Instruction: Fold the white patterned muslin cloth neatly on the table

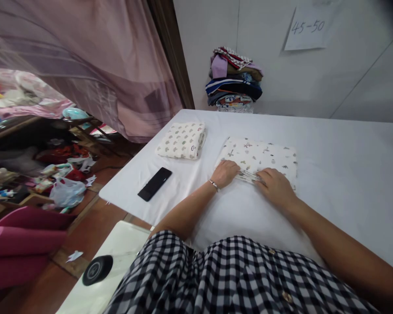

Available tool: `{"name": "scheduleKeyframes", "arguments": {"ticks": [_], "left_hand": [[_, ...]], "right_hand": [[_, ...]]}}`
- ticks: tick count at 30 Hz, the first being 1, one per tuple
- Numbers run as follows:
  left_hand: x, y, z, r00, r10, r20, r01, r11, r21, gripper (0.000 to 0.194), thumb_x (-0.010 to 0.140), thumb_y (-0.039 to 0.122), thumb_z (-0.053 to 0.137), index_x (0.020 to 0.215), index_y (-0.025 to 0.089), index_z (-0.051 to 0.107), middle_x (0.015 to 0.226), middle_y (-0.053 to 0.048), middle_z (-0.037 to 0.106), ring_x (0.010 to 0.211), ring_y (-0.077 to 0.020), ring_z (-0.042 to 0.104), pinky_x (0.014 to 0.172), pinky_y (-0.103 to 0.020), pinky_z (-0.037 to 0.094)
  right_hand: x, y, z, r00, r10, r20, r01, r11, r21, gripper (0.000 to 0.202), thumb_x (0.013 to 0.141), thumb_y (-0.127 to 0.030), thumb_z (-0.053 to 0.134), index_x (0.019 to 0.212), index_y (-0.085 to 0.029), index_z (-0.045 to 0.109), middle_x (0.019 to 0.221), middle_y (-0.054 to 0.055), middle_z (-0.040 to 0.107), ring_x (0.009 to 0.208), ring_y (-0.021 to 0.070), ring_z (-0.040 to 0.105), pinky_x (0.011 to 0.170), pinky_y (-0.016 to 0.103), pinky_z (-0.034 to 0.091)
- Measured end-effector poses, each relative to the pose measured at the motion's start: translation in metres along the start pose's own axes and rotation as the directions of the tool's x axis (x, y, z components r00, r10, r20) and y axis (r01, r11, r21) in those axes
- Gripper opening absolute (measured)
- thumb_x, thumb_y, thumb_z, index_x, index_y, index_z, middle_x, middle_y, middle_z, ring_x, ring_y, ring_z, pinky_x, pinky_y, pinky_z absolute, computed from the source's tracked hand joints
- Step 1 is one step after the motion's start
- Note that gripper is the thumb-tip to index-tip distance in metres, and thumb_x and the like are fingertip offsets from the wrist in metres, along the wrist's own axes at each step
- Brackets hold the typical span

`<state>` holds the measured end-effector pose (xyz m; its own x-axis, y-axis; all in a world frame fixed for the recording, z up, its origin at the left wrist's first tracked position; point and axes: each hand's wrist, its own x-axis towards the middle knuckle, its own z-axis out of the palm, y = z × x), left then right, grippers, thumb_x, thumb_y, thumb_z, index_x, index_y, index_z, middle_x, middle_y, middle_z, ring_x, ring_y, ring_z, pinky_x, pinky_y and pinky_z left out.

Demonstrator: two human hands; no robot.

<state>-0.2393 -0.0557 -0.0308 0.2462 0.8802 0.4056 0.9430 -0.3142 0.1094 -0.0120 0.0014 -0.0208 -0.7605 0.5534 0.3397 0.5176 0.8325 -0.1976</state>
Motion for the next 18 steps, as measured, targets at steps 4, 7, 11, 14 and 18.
{"name": "scheduleKeyframes", "arguments": {"ticks": [4, 7, 11, 14, 18], "left_hand": [[-0.001, 0.002, -0.001, 0.999, -0.022, -0.032, 0.02, 0.998, -0.053, 0.017, 0.093, 0.026, 0.046, 0.098, 0.019, 0.061, 0.097, -0.006, 0.065, 0.094, -0.018, 0.058, 0.086, -0.034, 0.042], [-0.003, 0.007, -0.001, 0.996, -0.041, -0.076, 0.034, 0.995, -0.089, 0.018, 0.092, 0.021, 0.044, 0.099, 0.019, 0.061, 0.107, -0.007, 0.063, 0.101, -0.0172, 0.056, 0.089, -0.034, 0.042], [-0.005, 0.016, -0.001, 0.995, -0.004, -0.1, -0.004, 0.996, -0.088, 0.022, 0.092, 0.02, 0.041, 0.089, 0.019, 0.064, 0.113, -0.007, 0.061, 0.108, -0.0181, 0.053, 0.092, -0.035, 0.041], [-0.005, 0.02, -0.002, 0.995, 0.007, -0.1, -0.015, 0.997, -0.079, 0.023, 0.092, 0.021, 0.043, 0.092, 0.02, 0.066, 0.113, -0.006, 0.061, 0.107, -0.0185, 0.053, 0.091, -0.035, 0.041], [-0.005, 0.021, -0.002, 0.994, -0.019, -0.112, 0.012, 0.998, -0.063, 0.024, 0.093, 0.026, 0.044, 0.095, 0.022, 0.068, 0.111, -0.006, 0.062, 0.106, -0.0188, 0.054, 0.09, -0.035, 0.041]], "right_hand": [[0.001, 0.0, 0.005, 1.0, -0.002, -0.02, 0.002, 0.999, 0.032, 0.027, 0.091, -0.033, 0.041, 0.097, -0.018, 0.063, 0.095, 0.01, 0.063, 0.087, 0.0249, 0.055, 0.071, 0.037, 0.043], [0.0, 0.001, 0.007, 0.998, 0.008, -0.055, -0.005, 0.998, 0.059, 0.027, 0.092, -0.033, 0.041, 0.098, -0.019, 0.063, 0.095, 0.009, 0.063, 0.087, 0.024, 0.056, 0.071, 0.035, 0.044], [-0.002, 0.001, 0.008, 0.998, 0.026, -0.065, -0.021, 0.998, 0.066, 0.028, 0.093, -0.034, 0.04, 0.098, -0.019, 0.063, 0.093, 0.008, 0.063, 0.085, 0.0233, 0.056, 0.07, 0.035, 0.044], [-0.002, 0.002, 0.009, 0.997, 0.05, -0.061, -0.045, 0.995, 0.086, 0.027, 0.093, -0.035, 0.041, 0.096, -0.019, 0.063, 0.094, 0.008, 0.063, 0.087, 0.0229, 0.056, 0.07, 0.034, 0.044], [-0.002, 0.003, 0.01, 0.995, 0.093, -0.036, -0.088, 0.987, 0.135, 0.025, 0.092, -0.036, 0.041, 0.093, -0.021, 0.061, 0.096, 0.006, 0.064, 0.09, 0.0222, 0.057, 0.072, 0.034, 0.044]]}}
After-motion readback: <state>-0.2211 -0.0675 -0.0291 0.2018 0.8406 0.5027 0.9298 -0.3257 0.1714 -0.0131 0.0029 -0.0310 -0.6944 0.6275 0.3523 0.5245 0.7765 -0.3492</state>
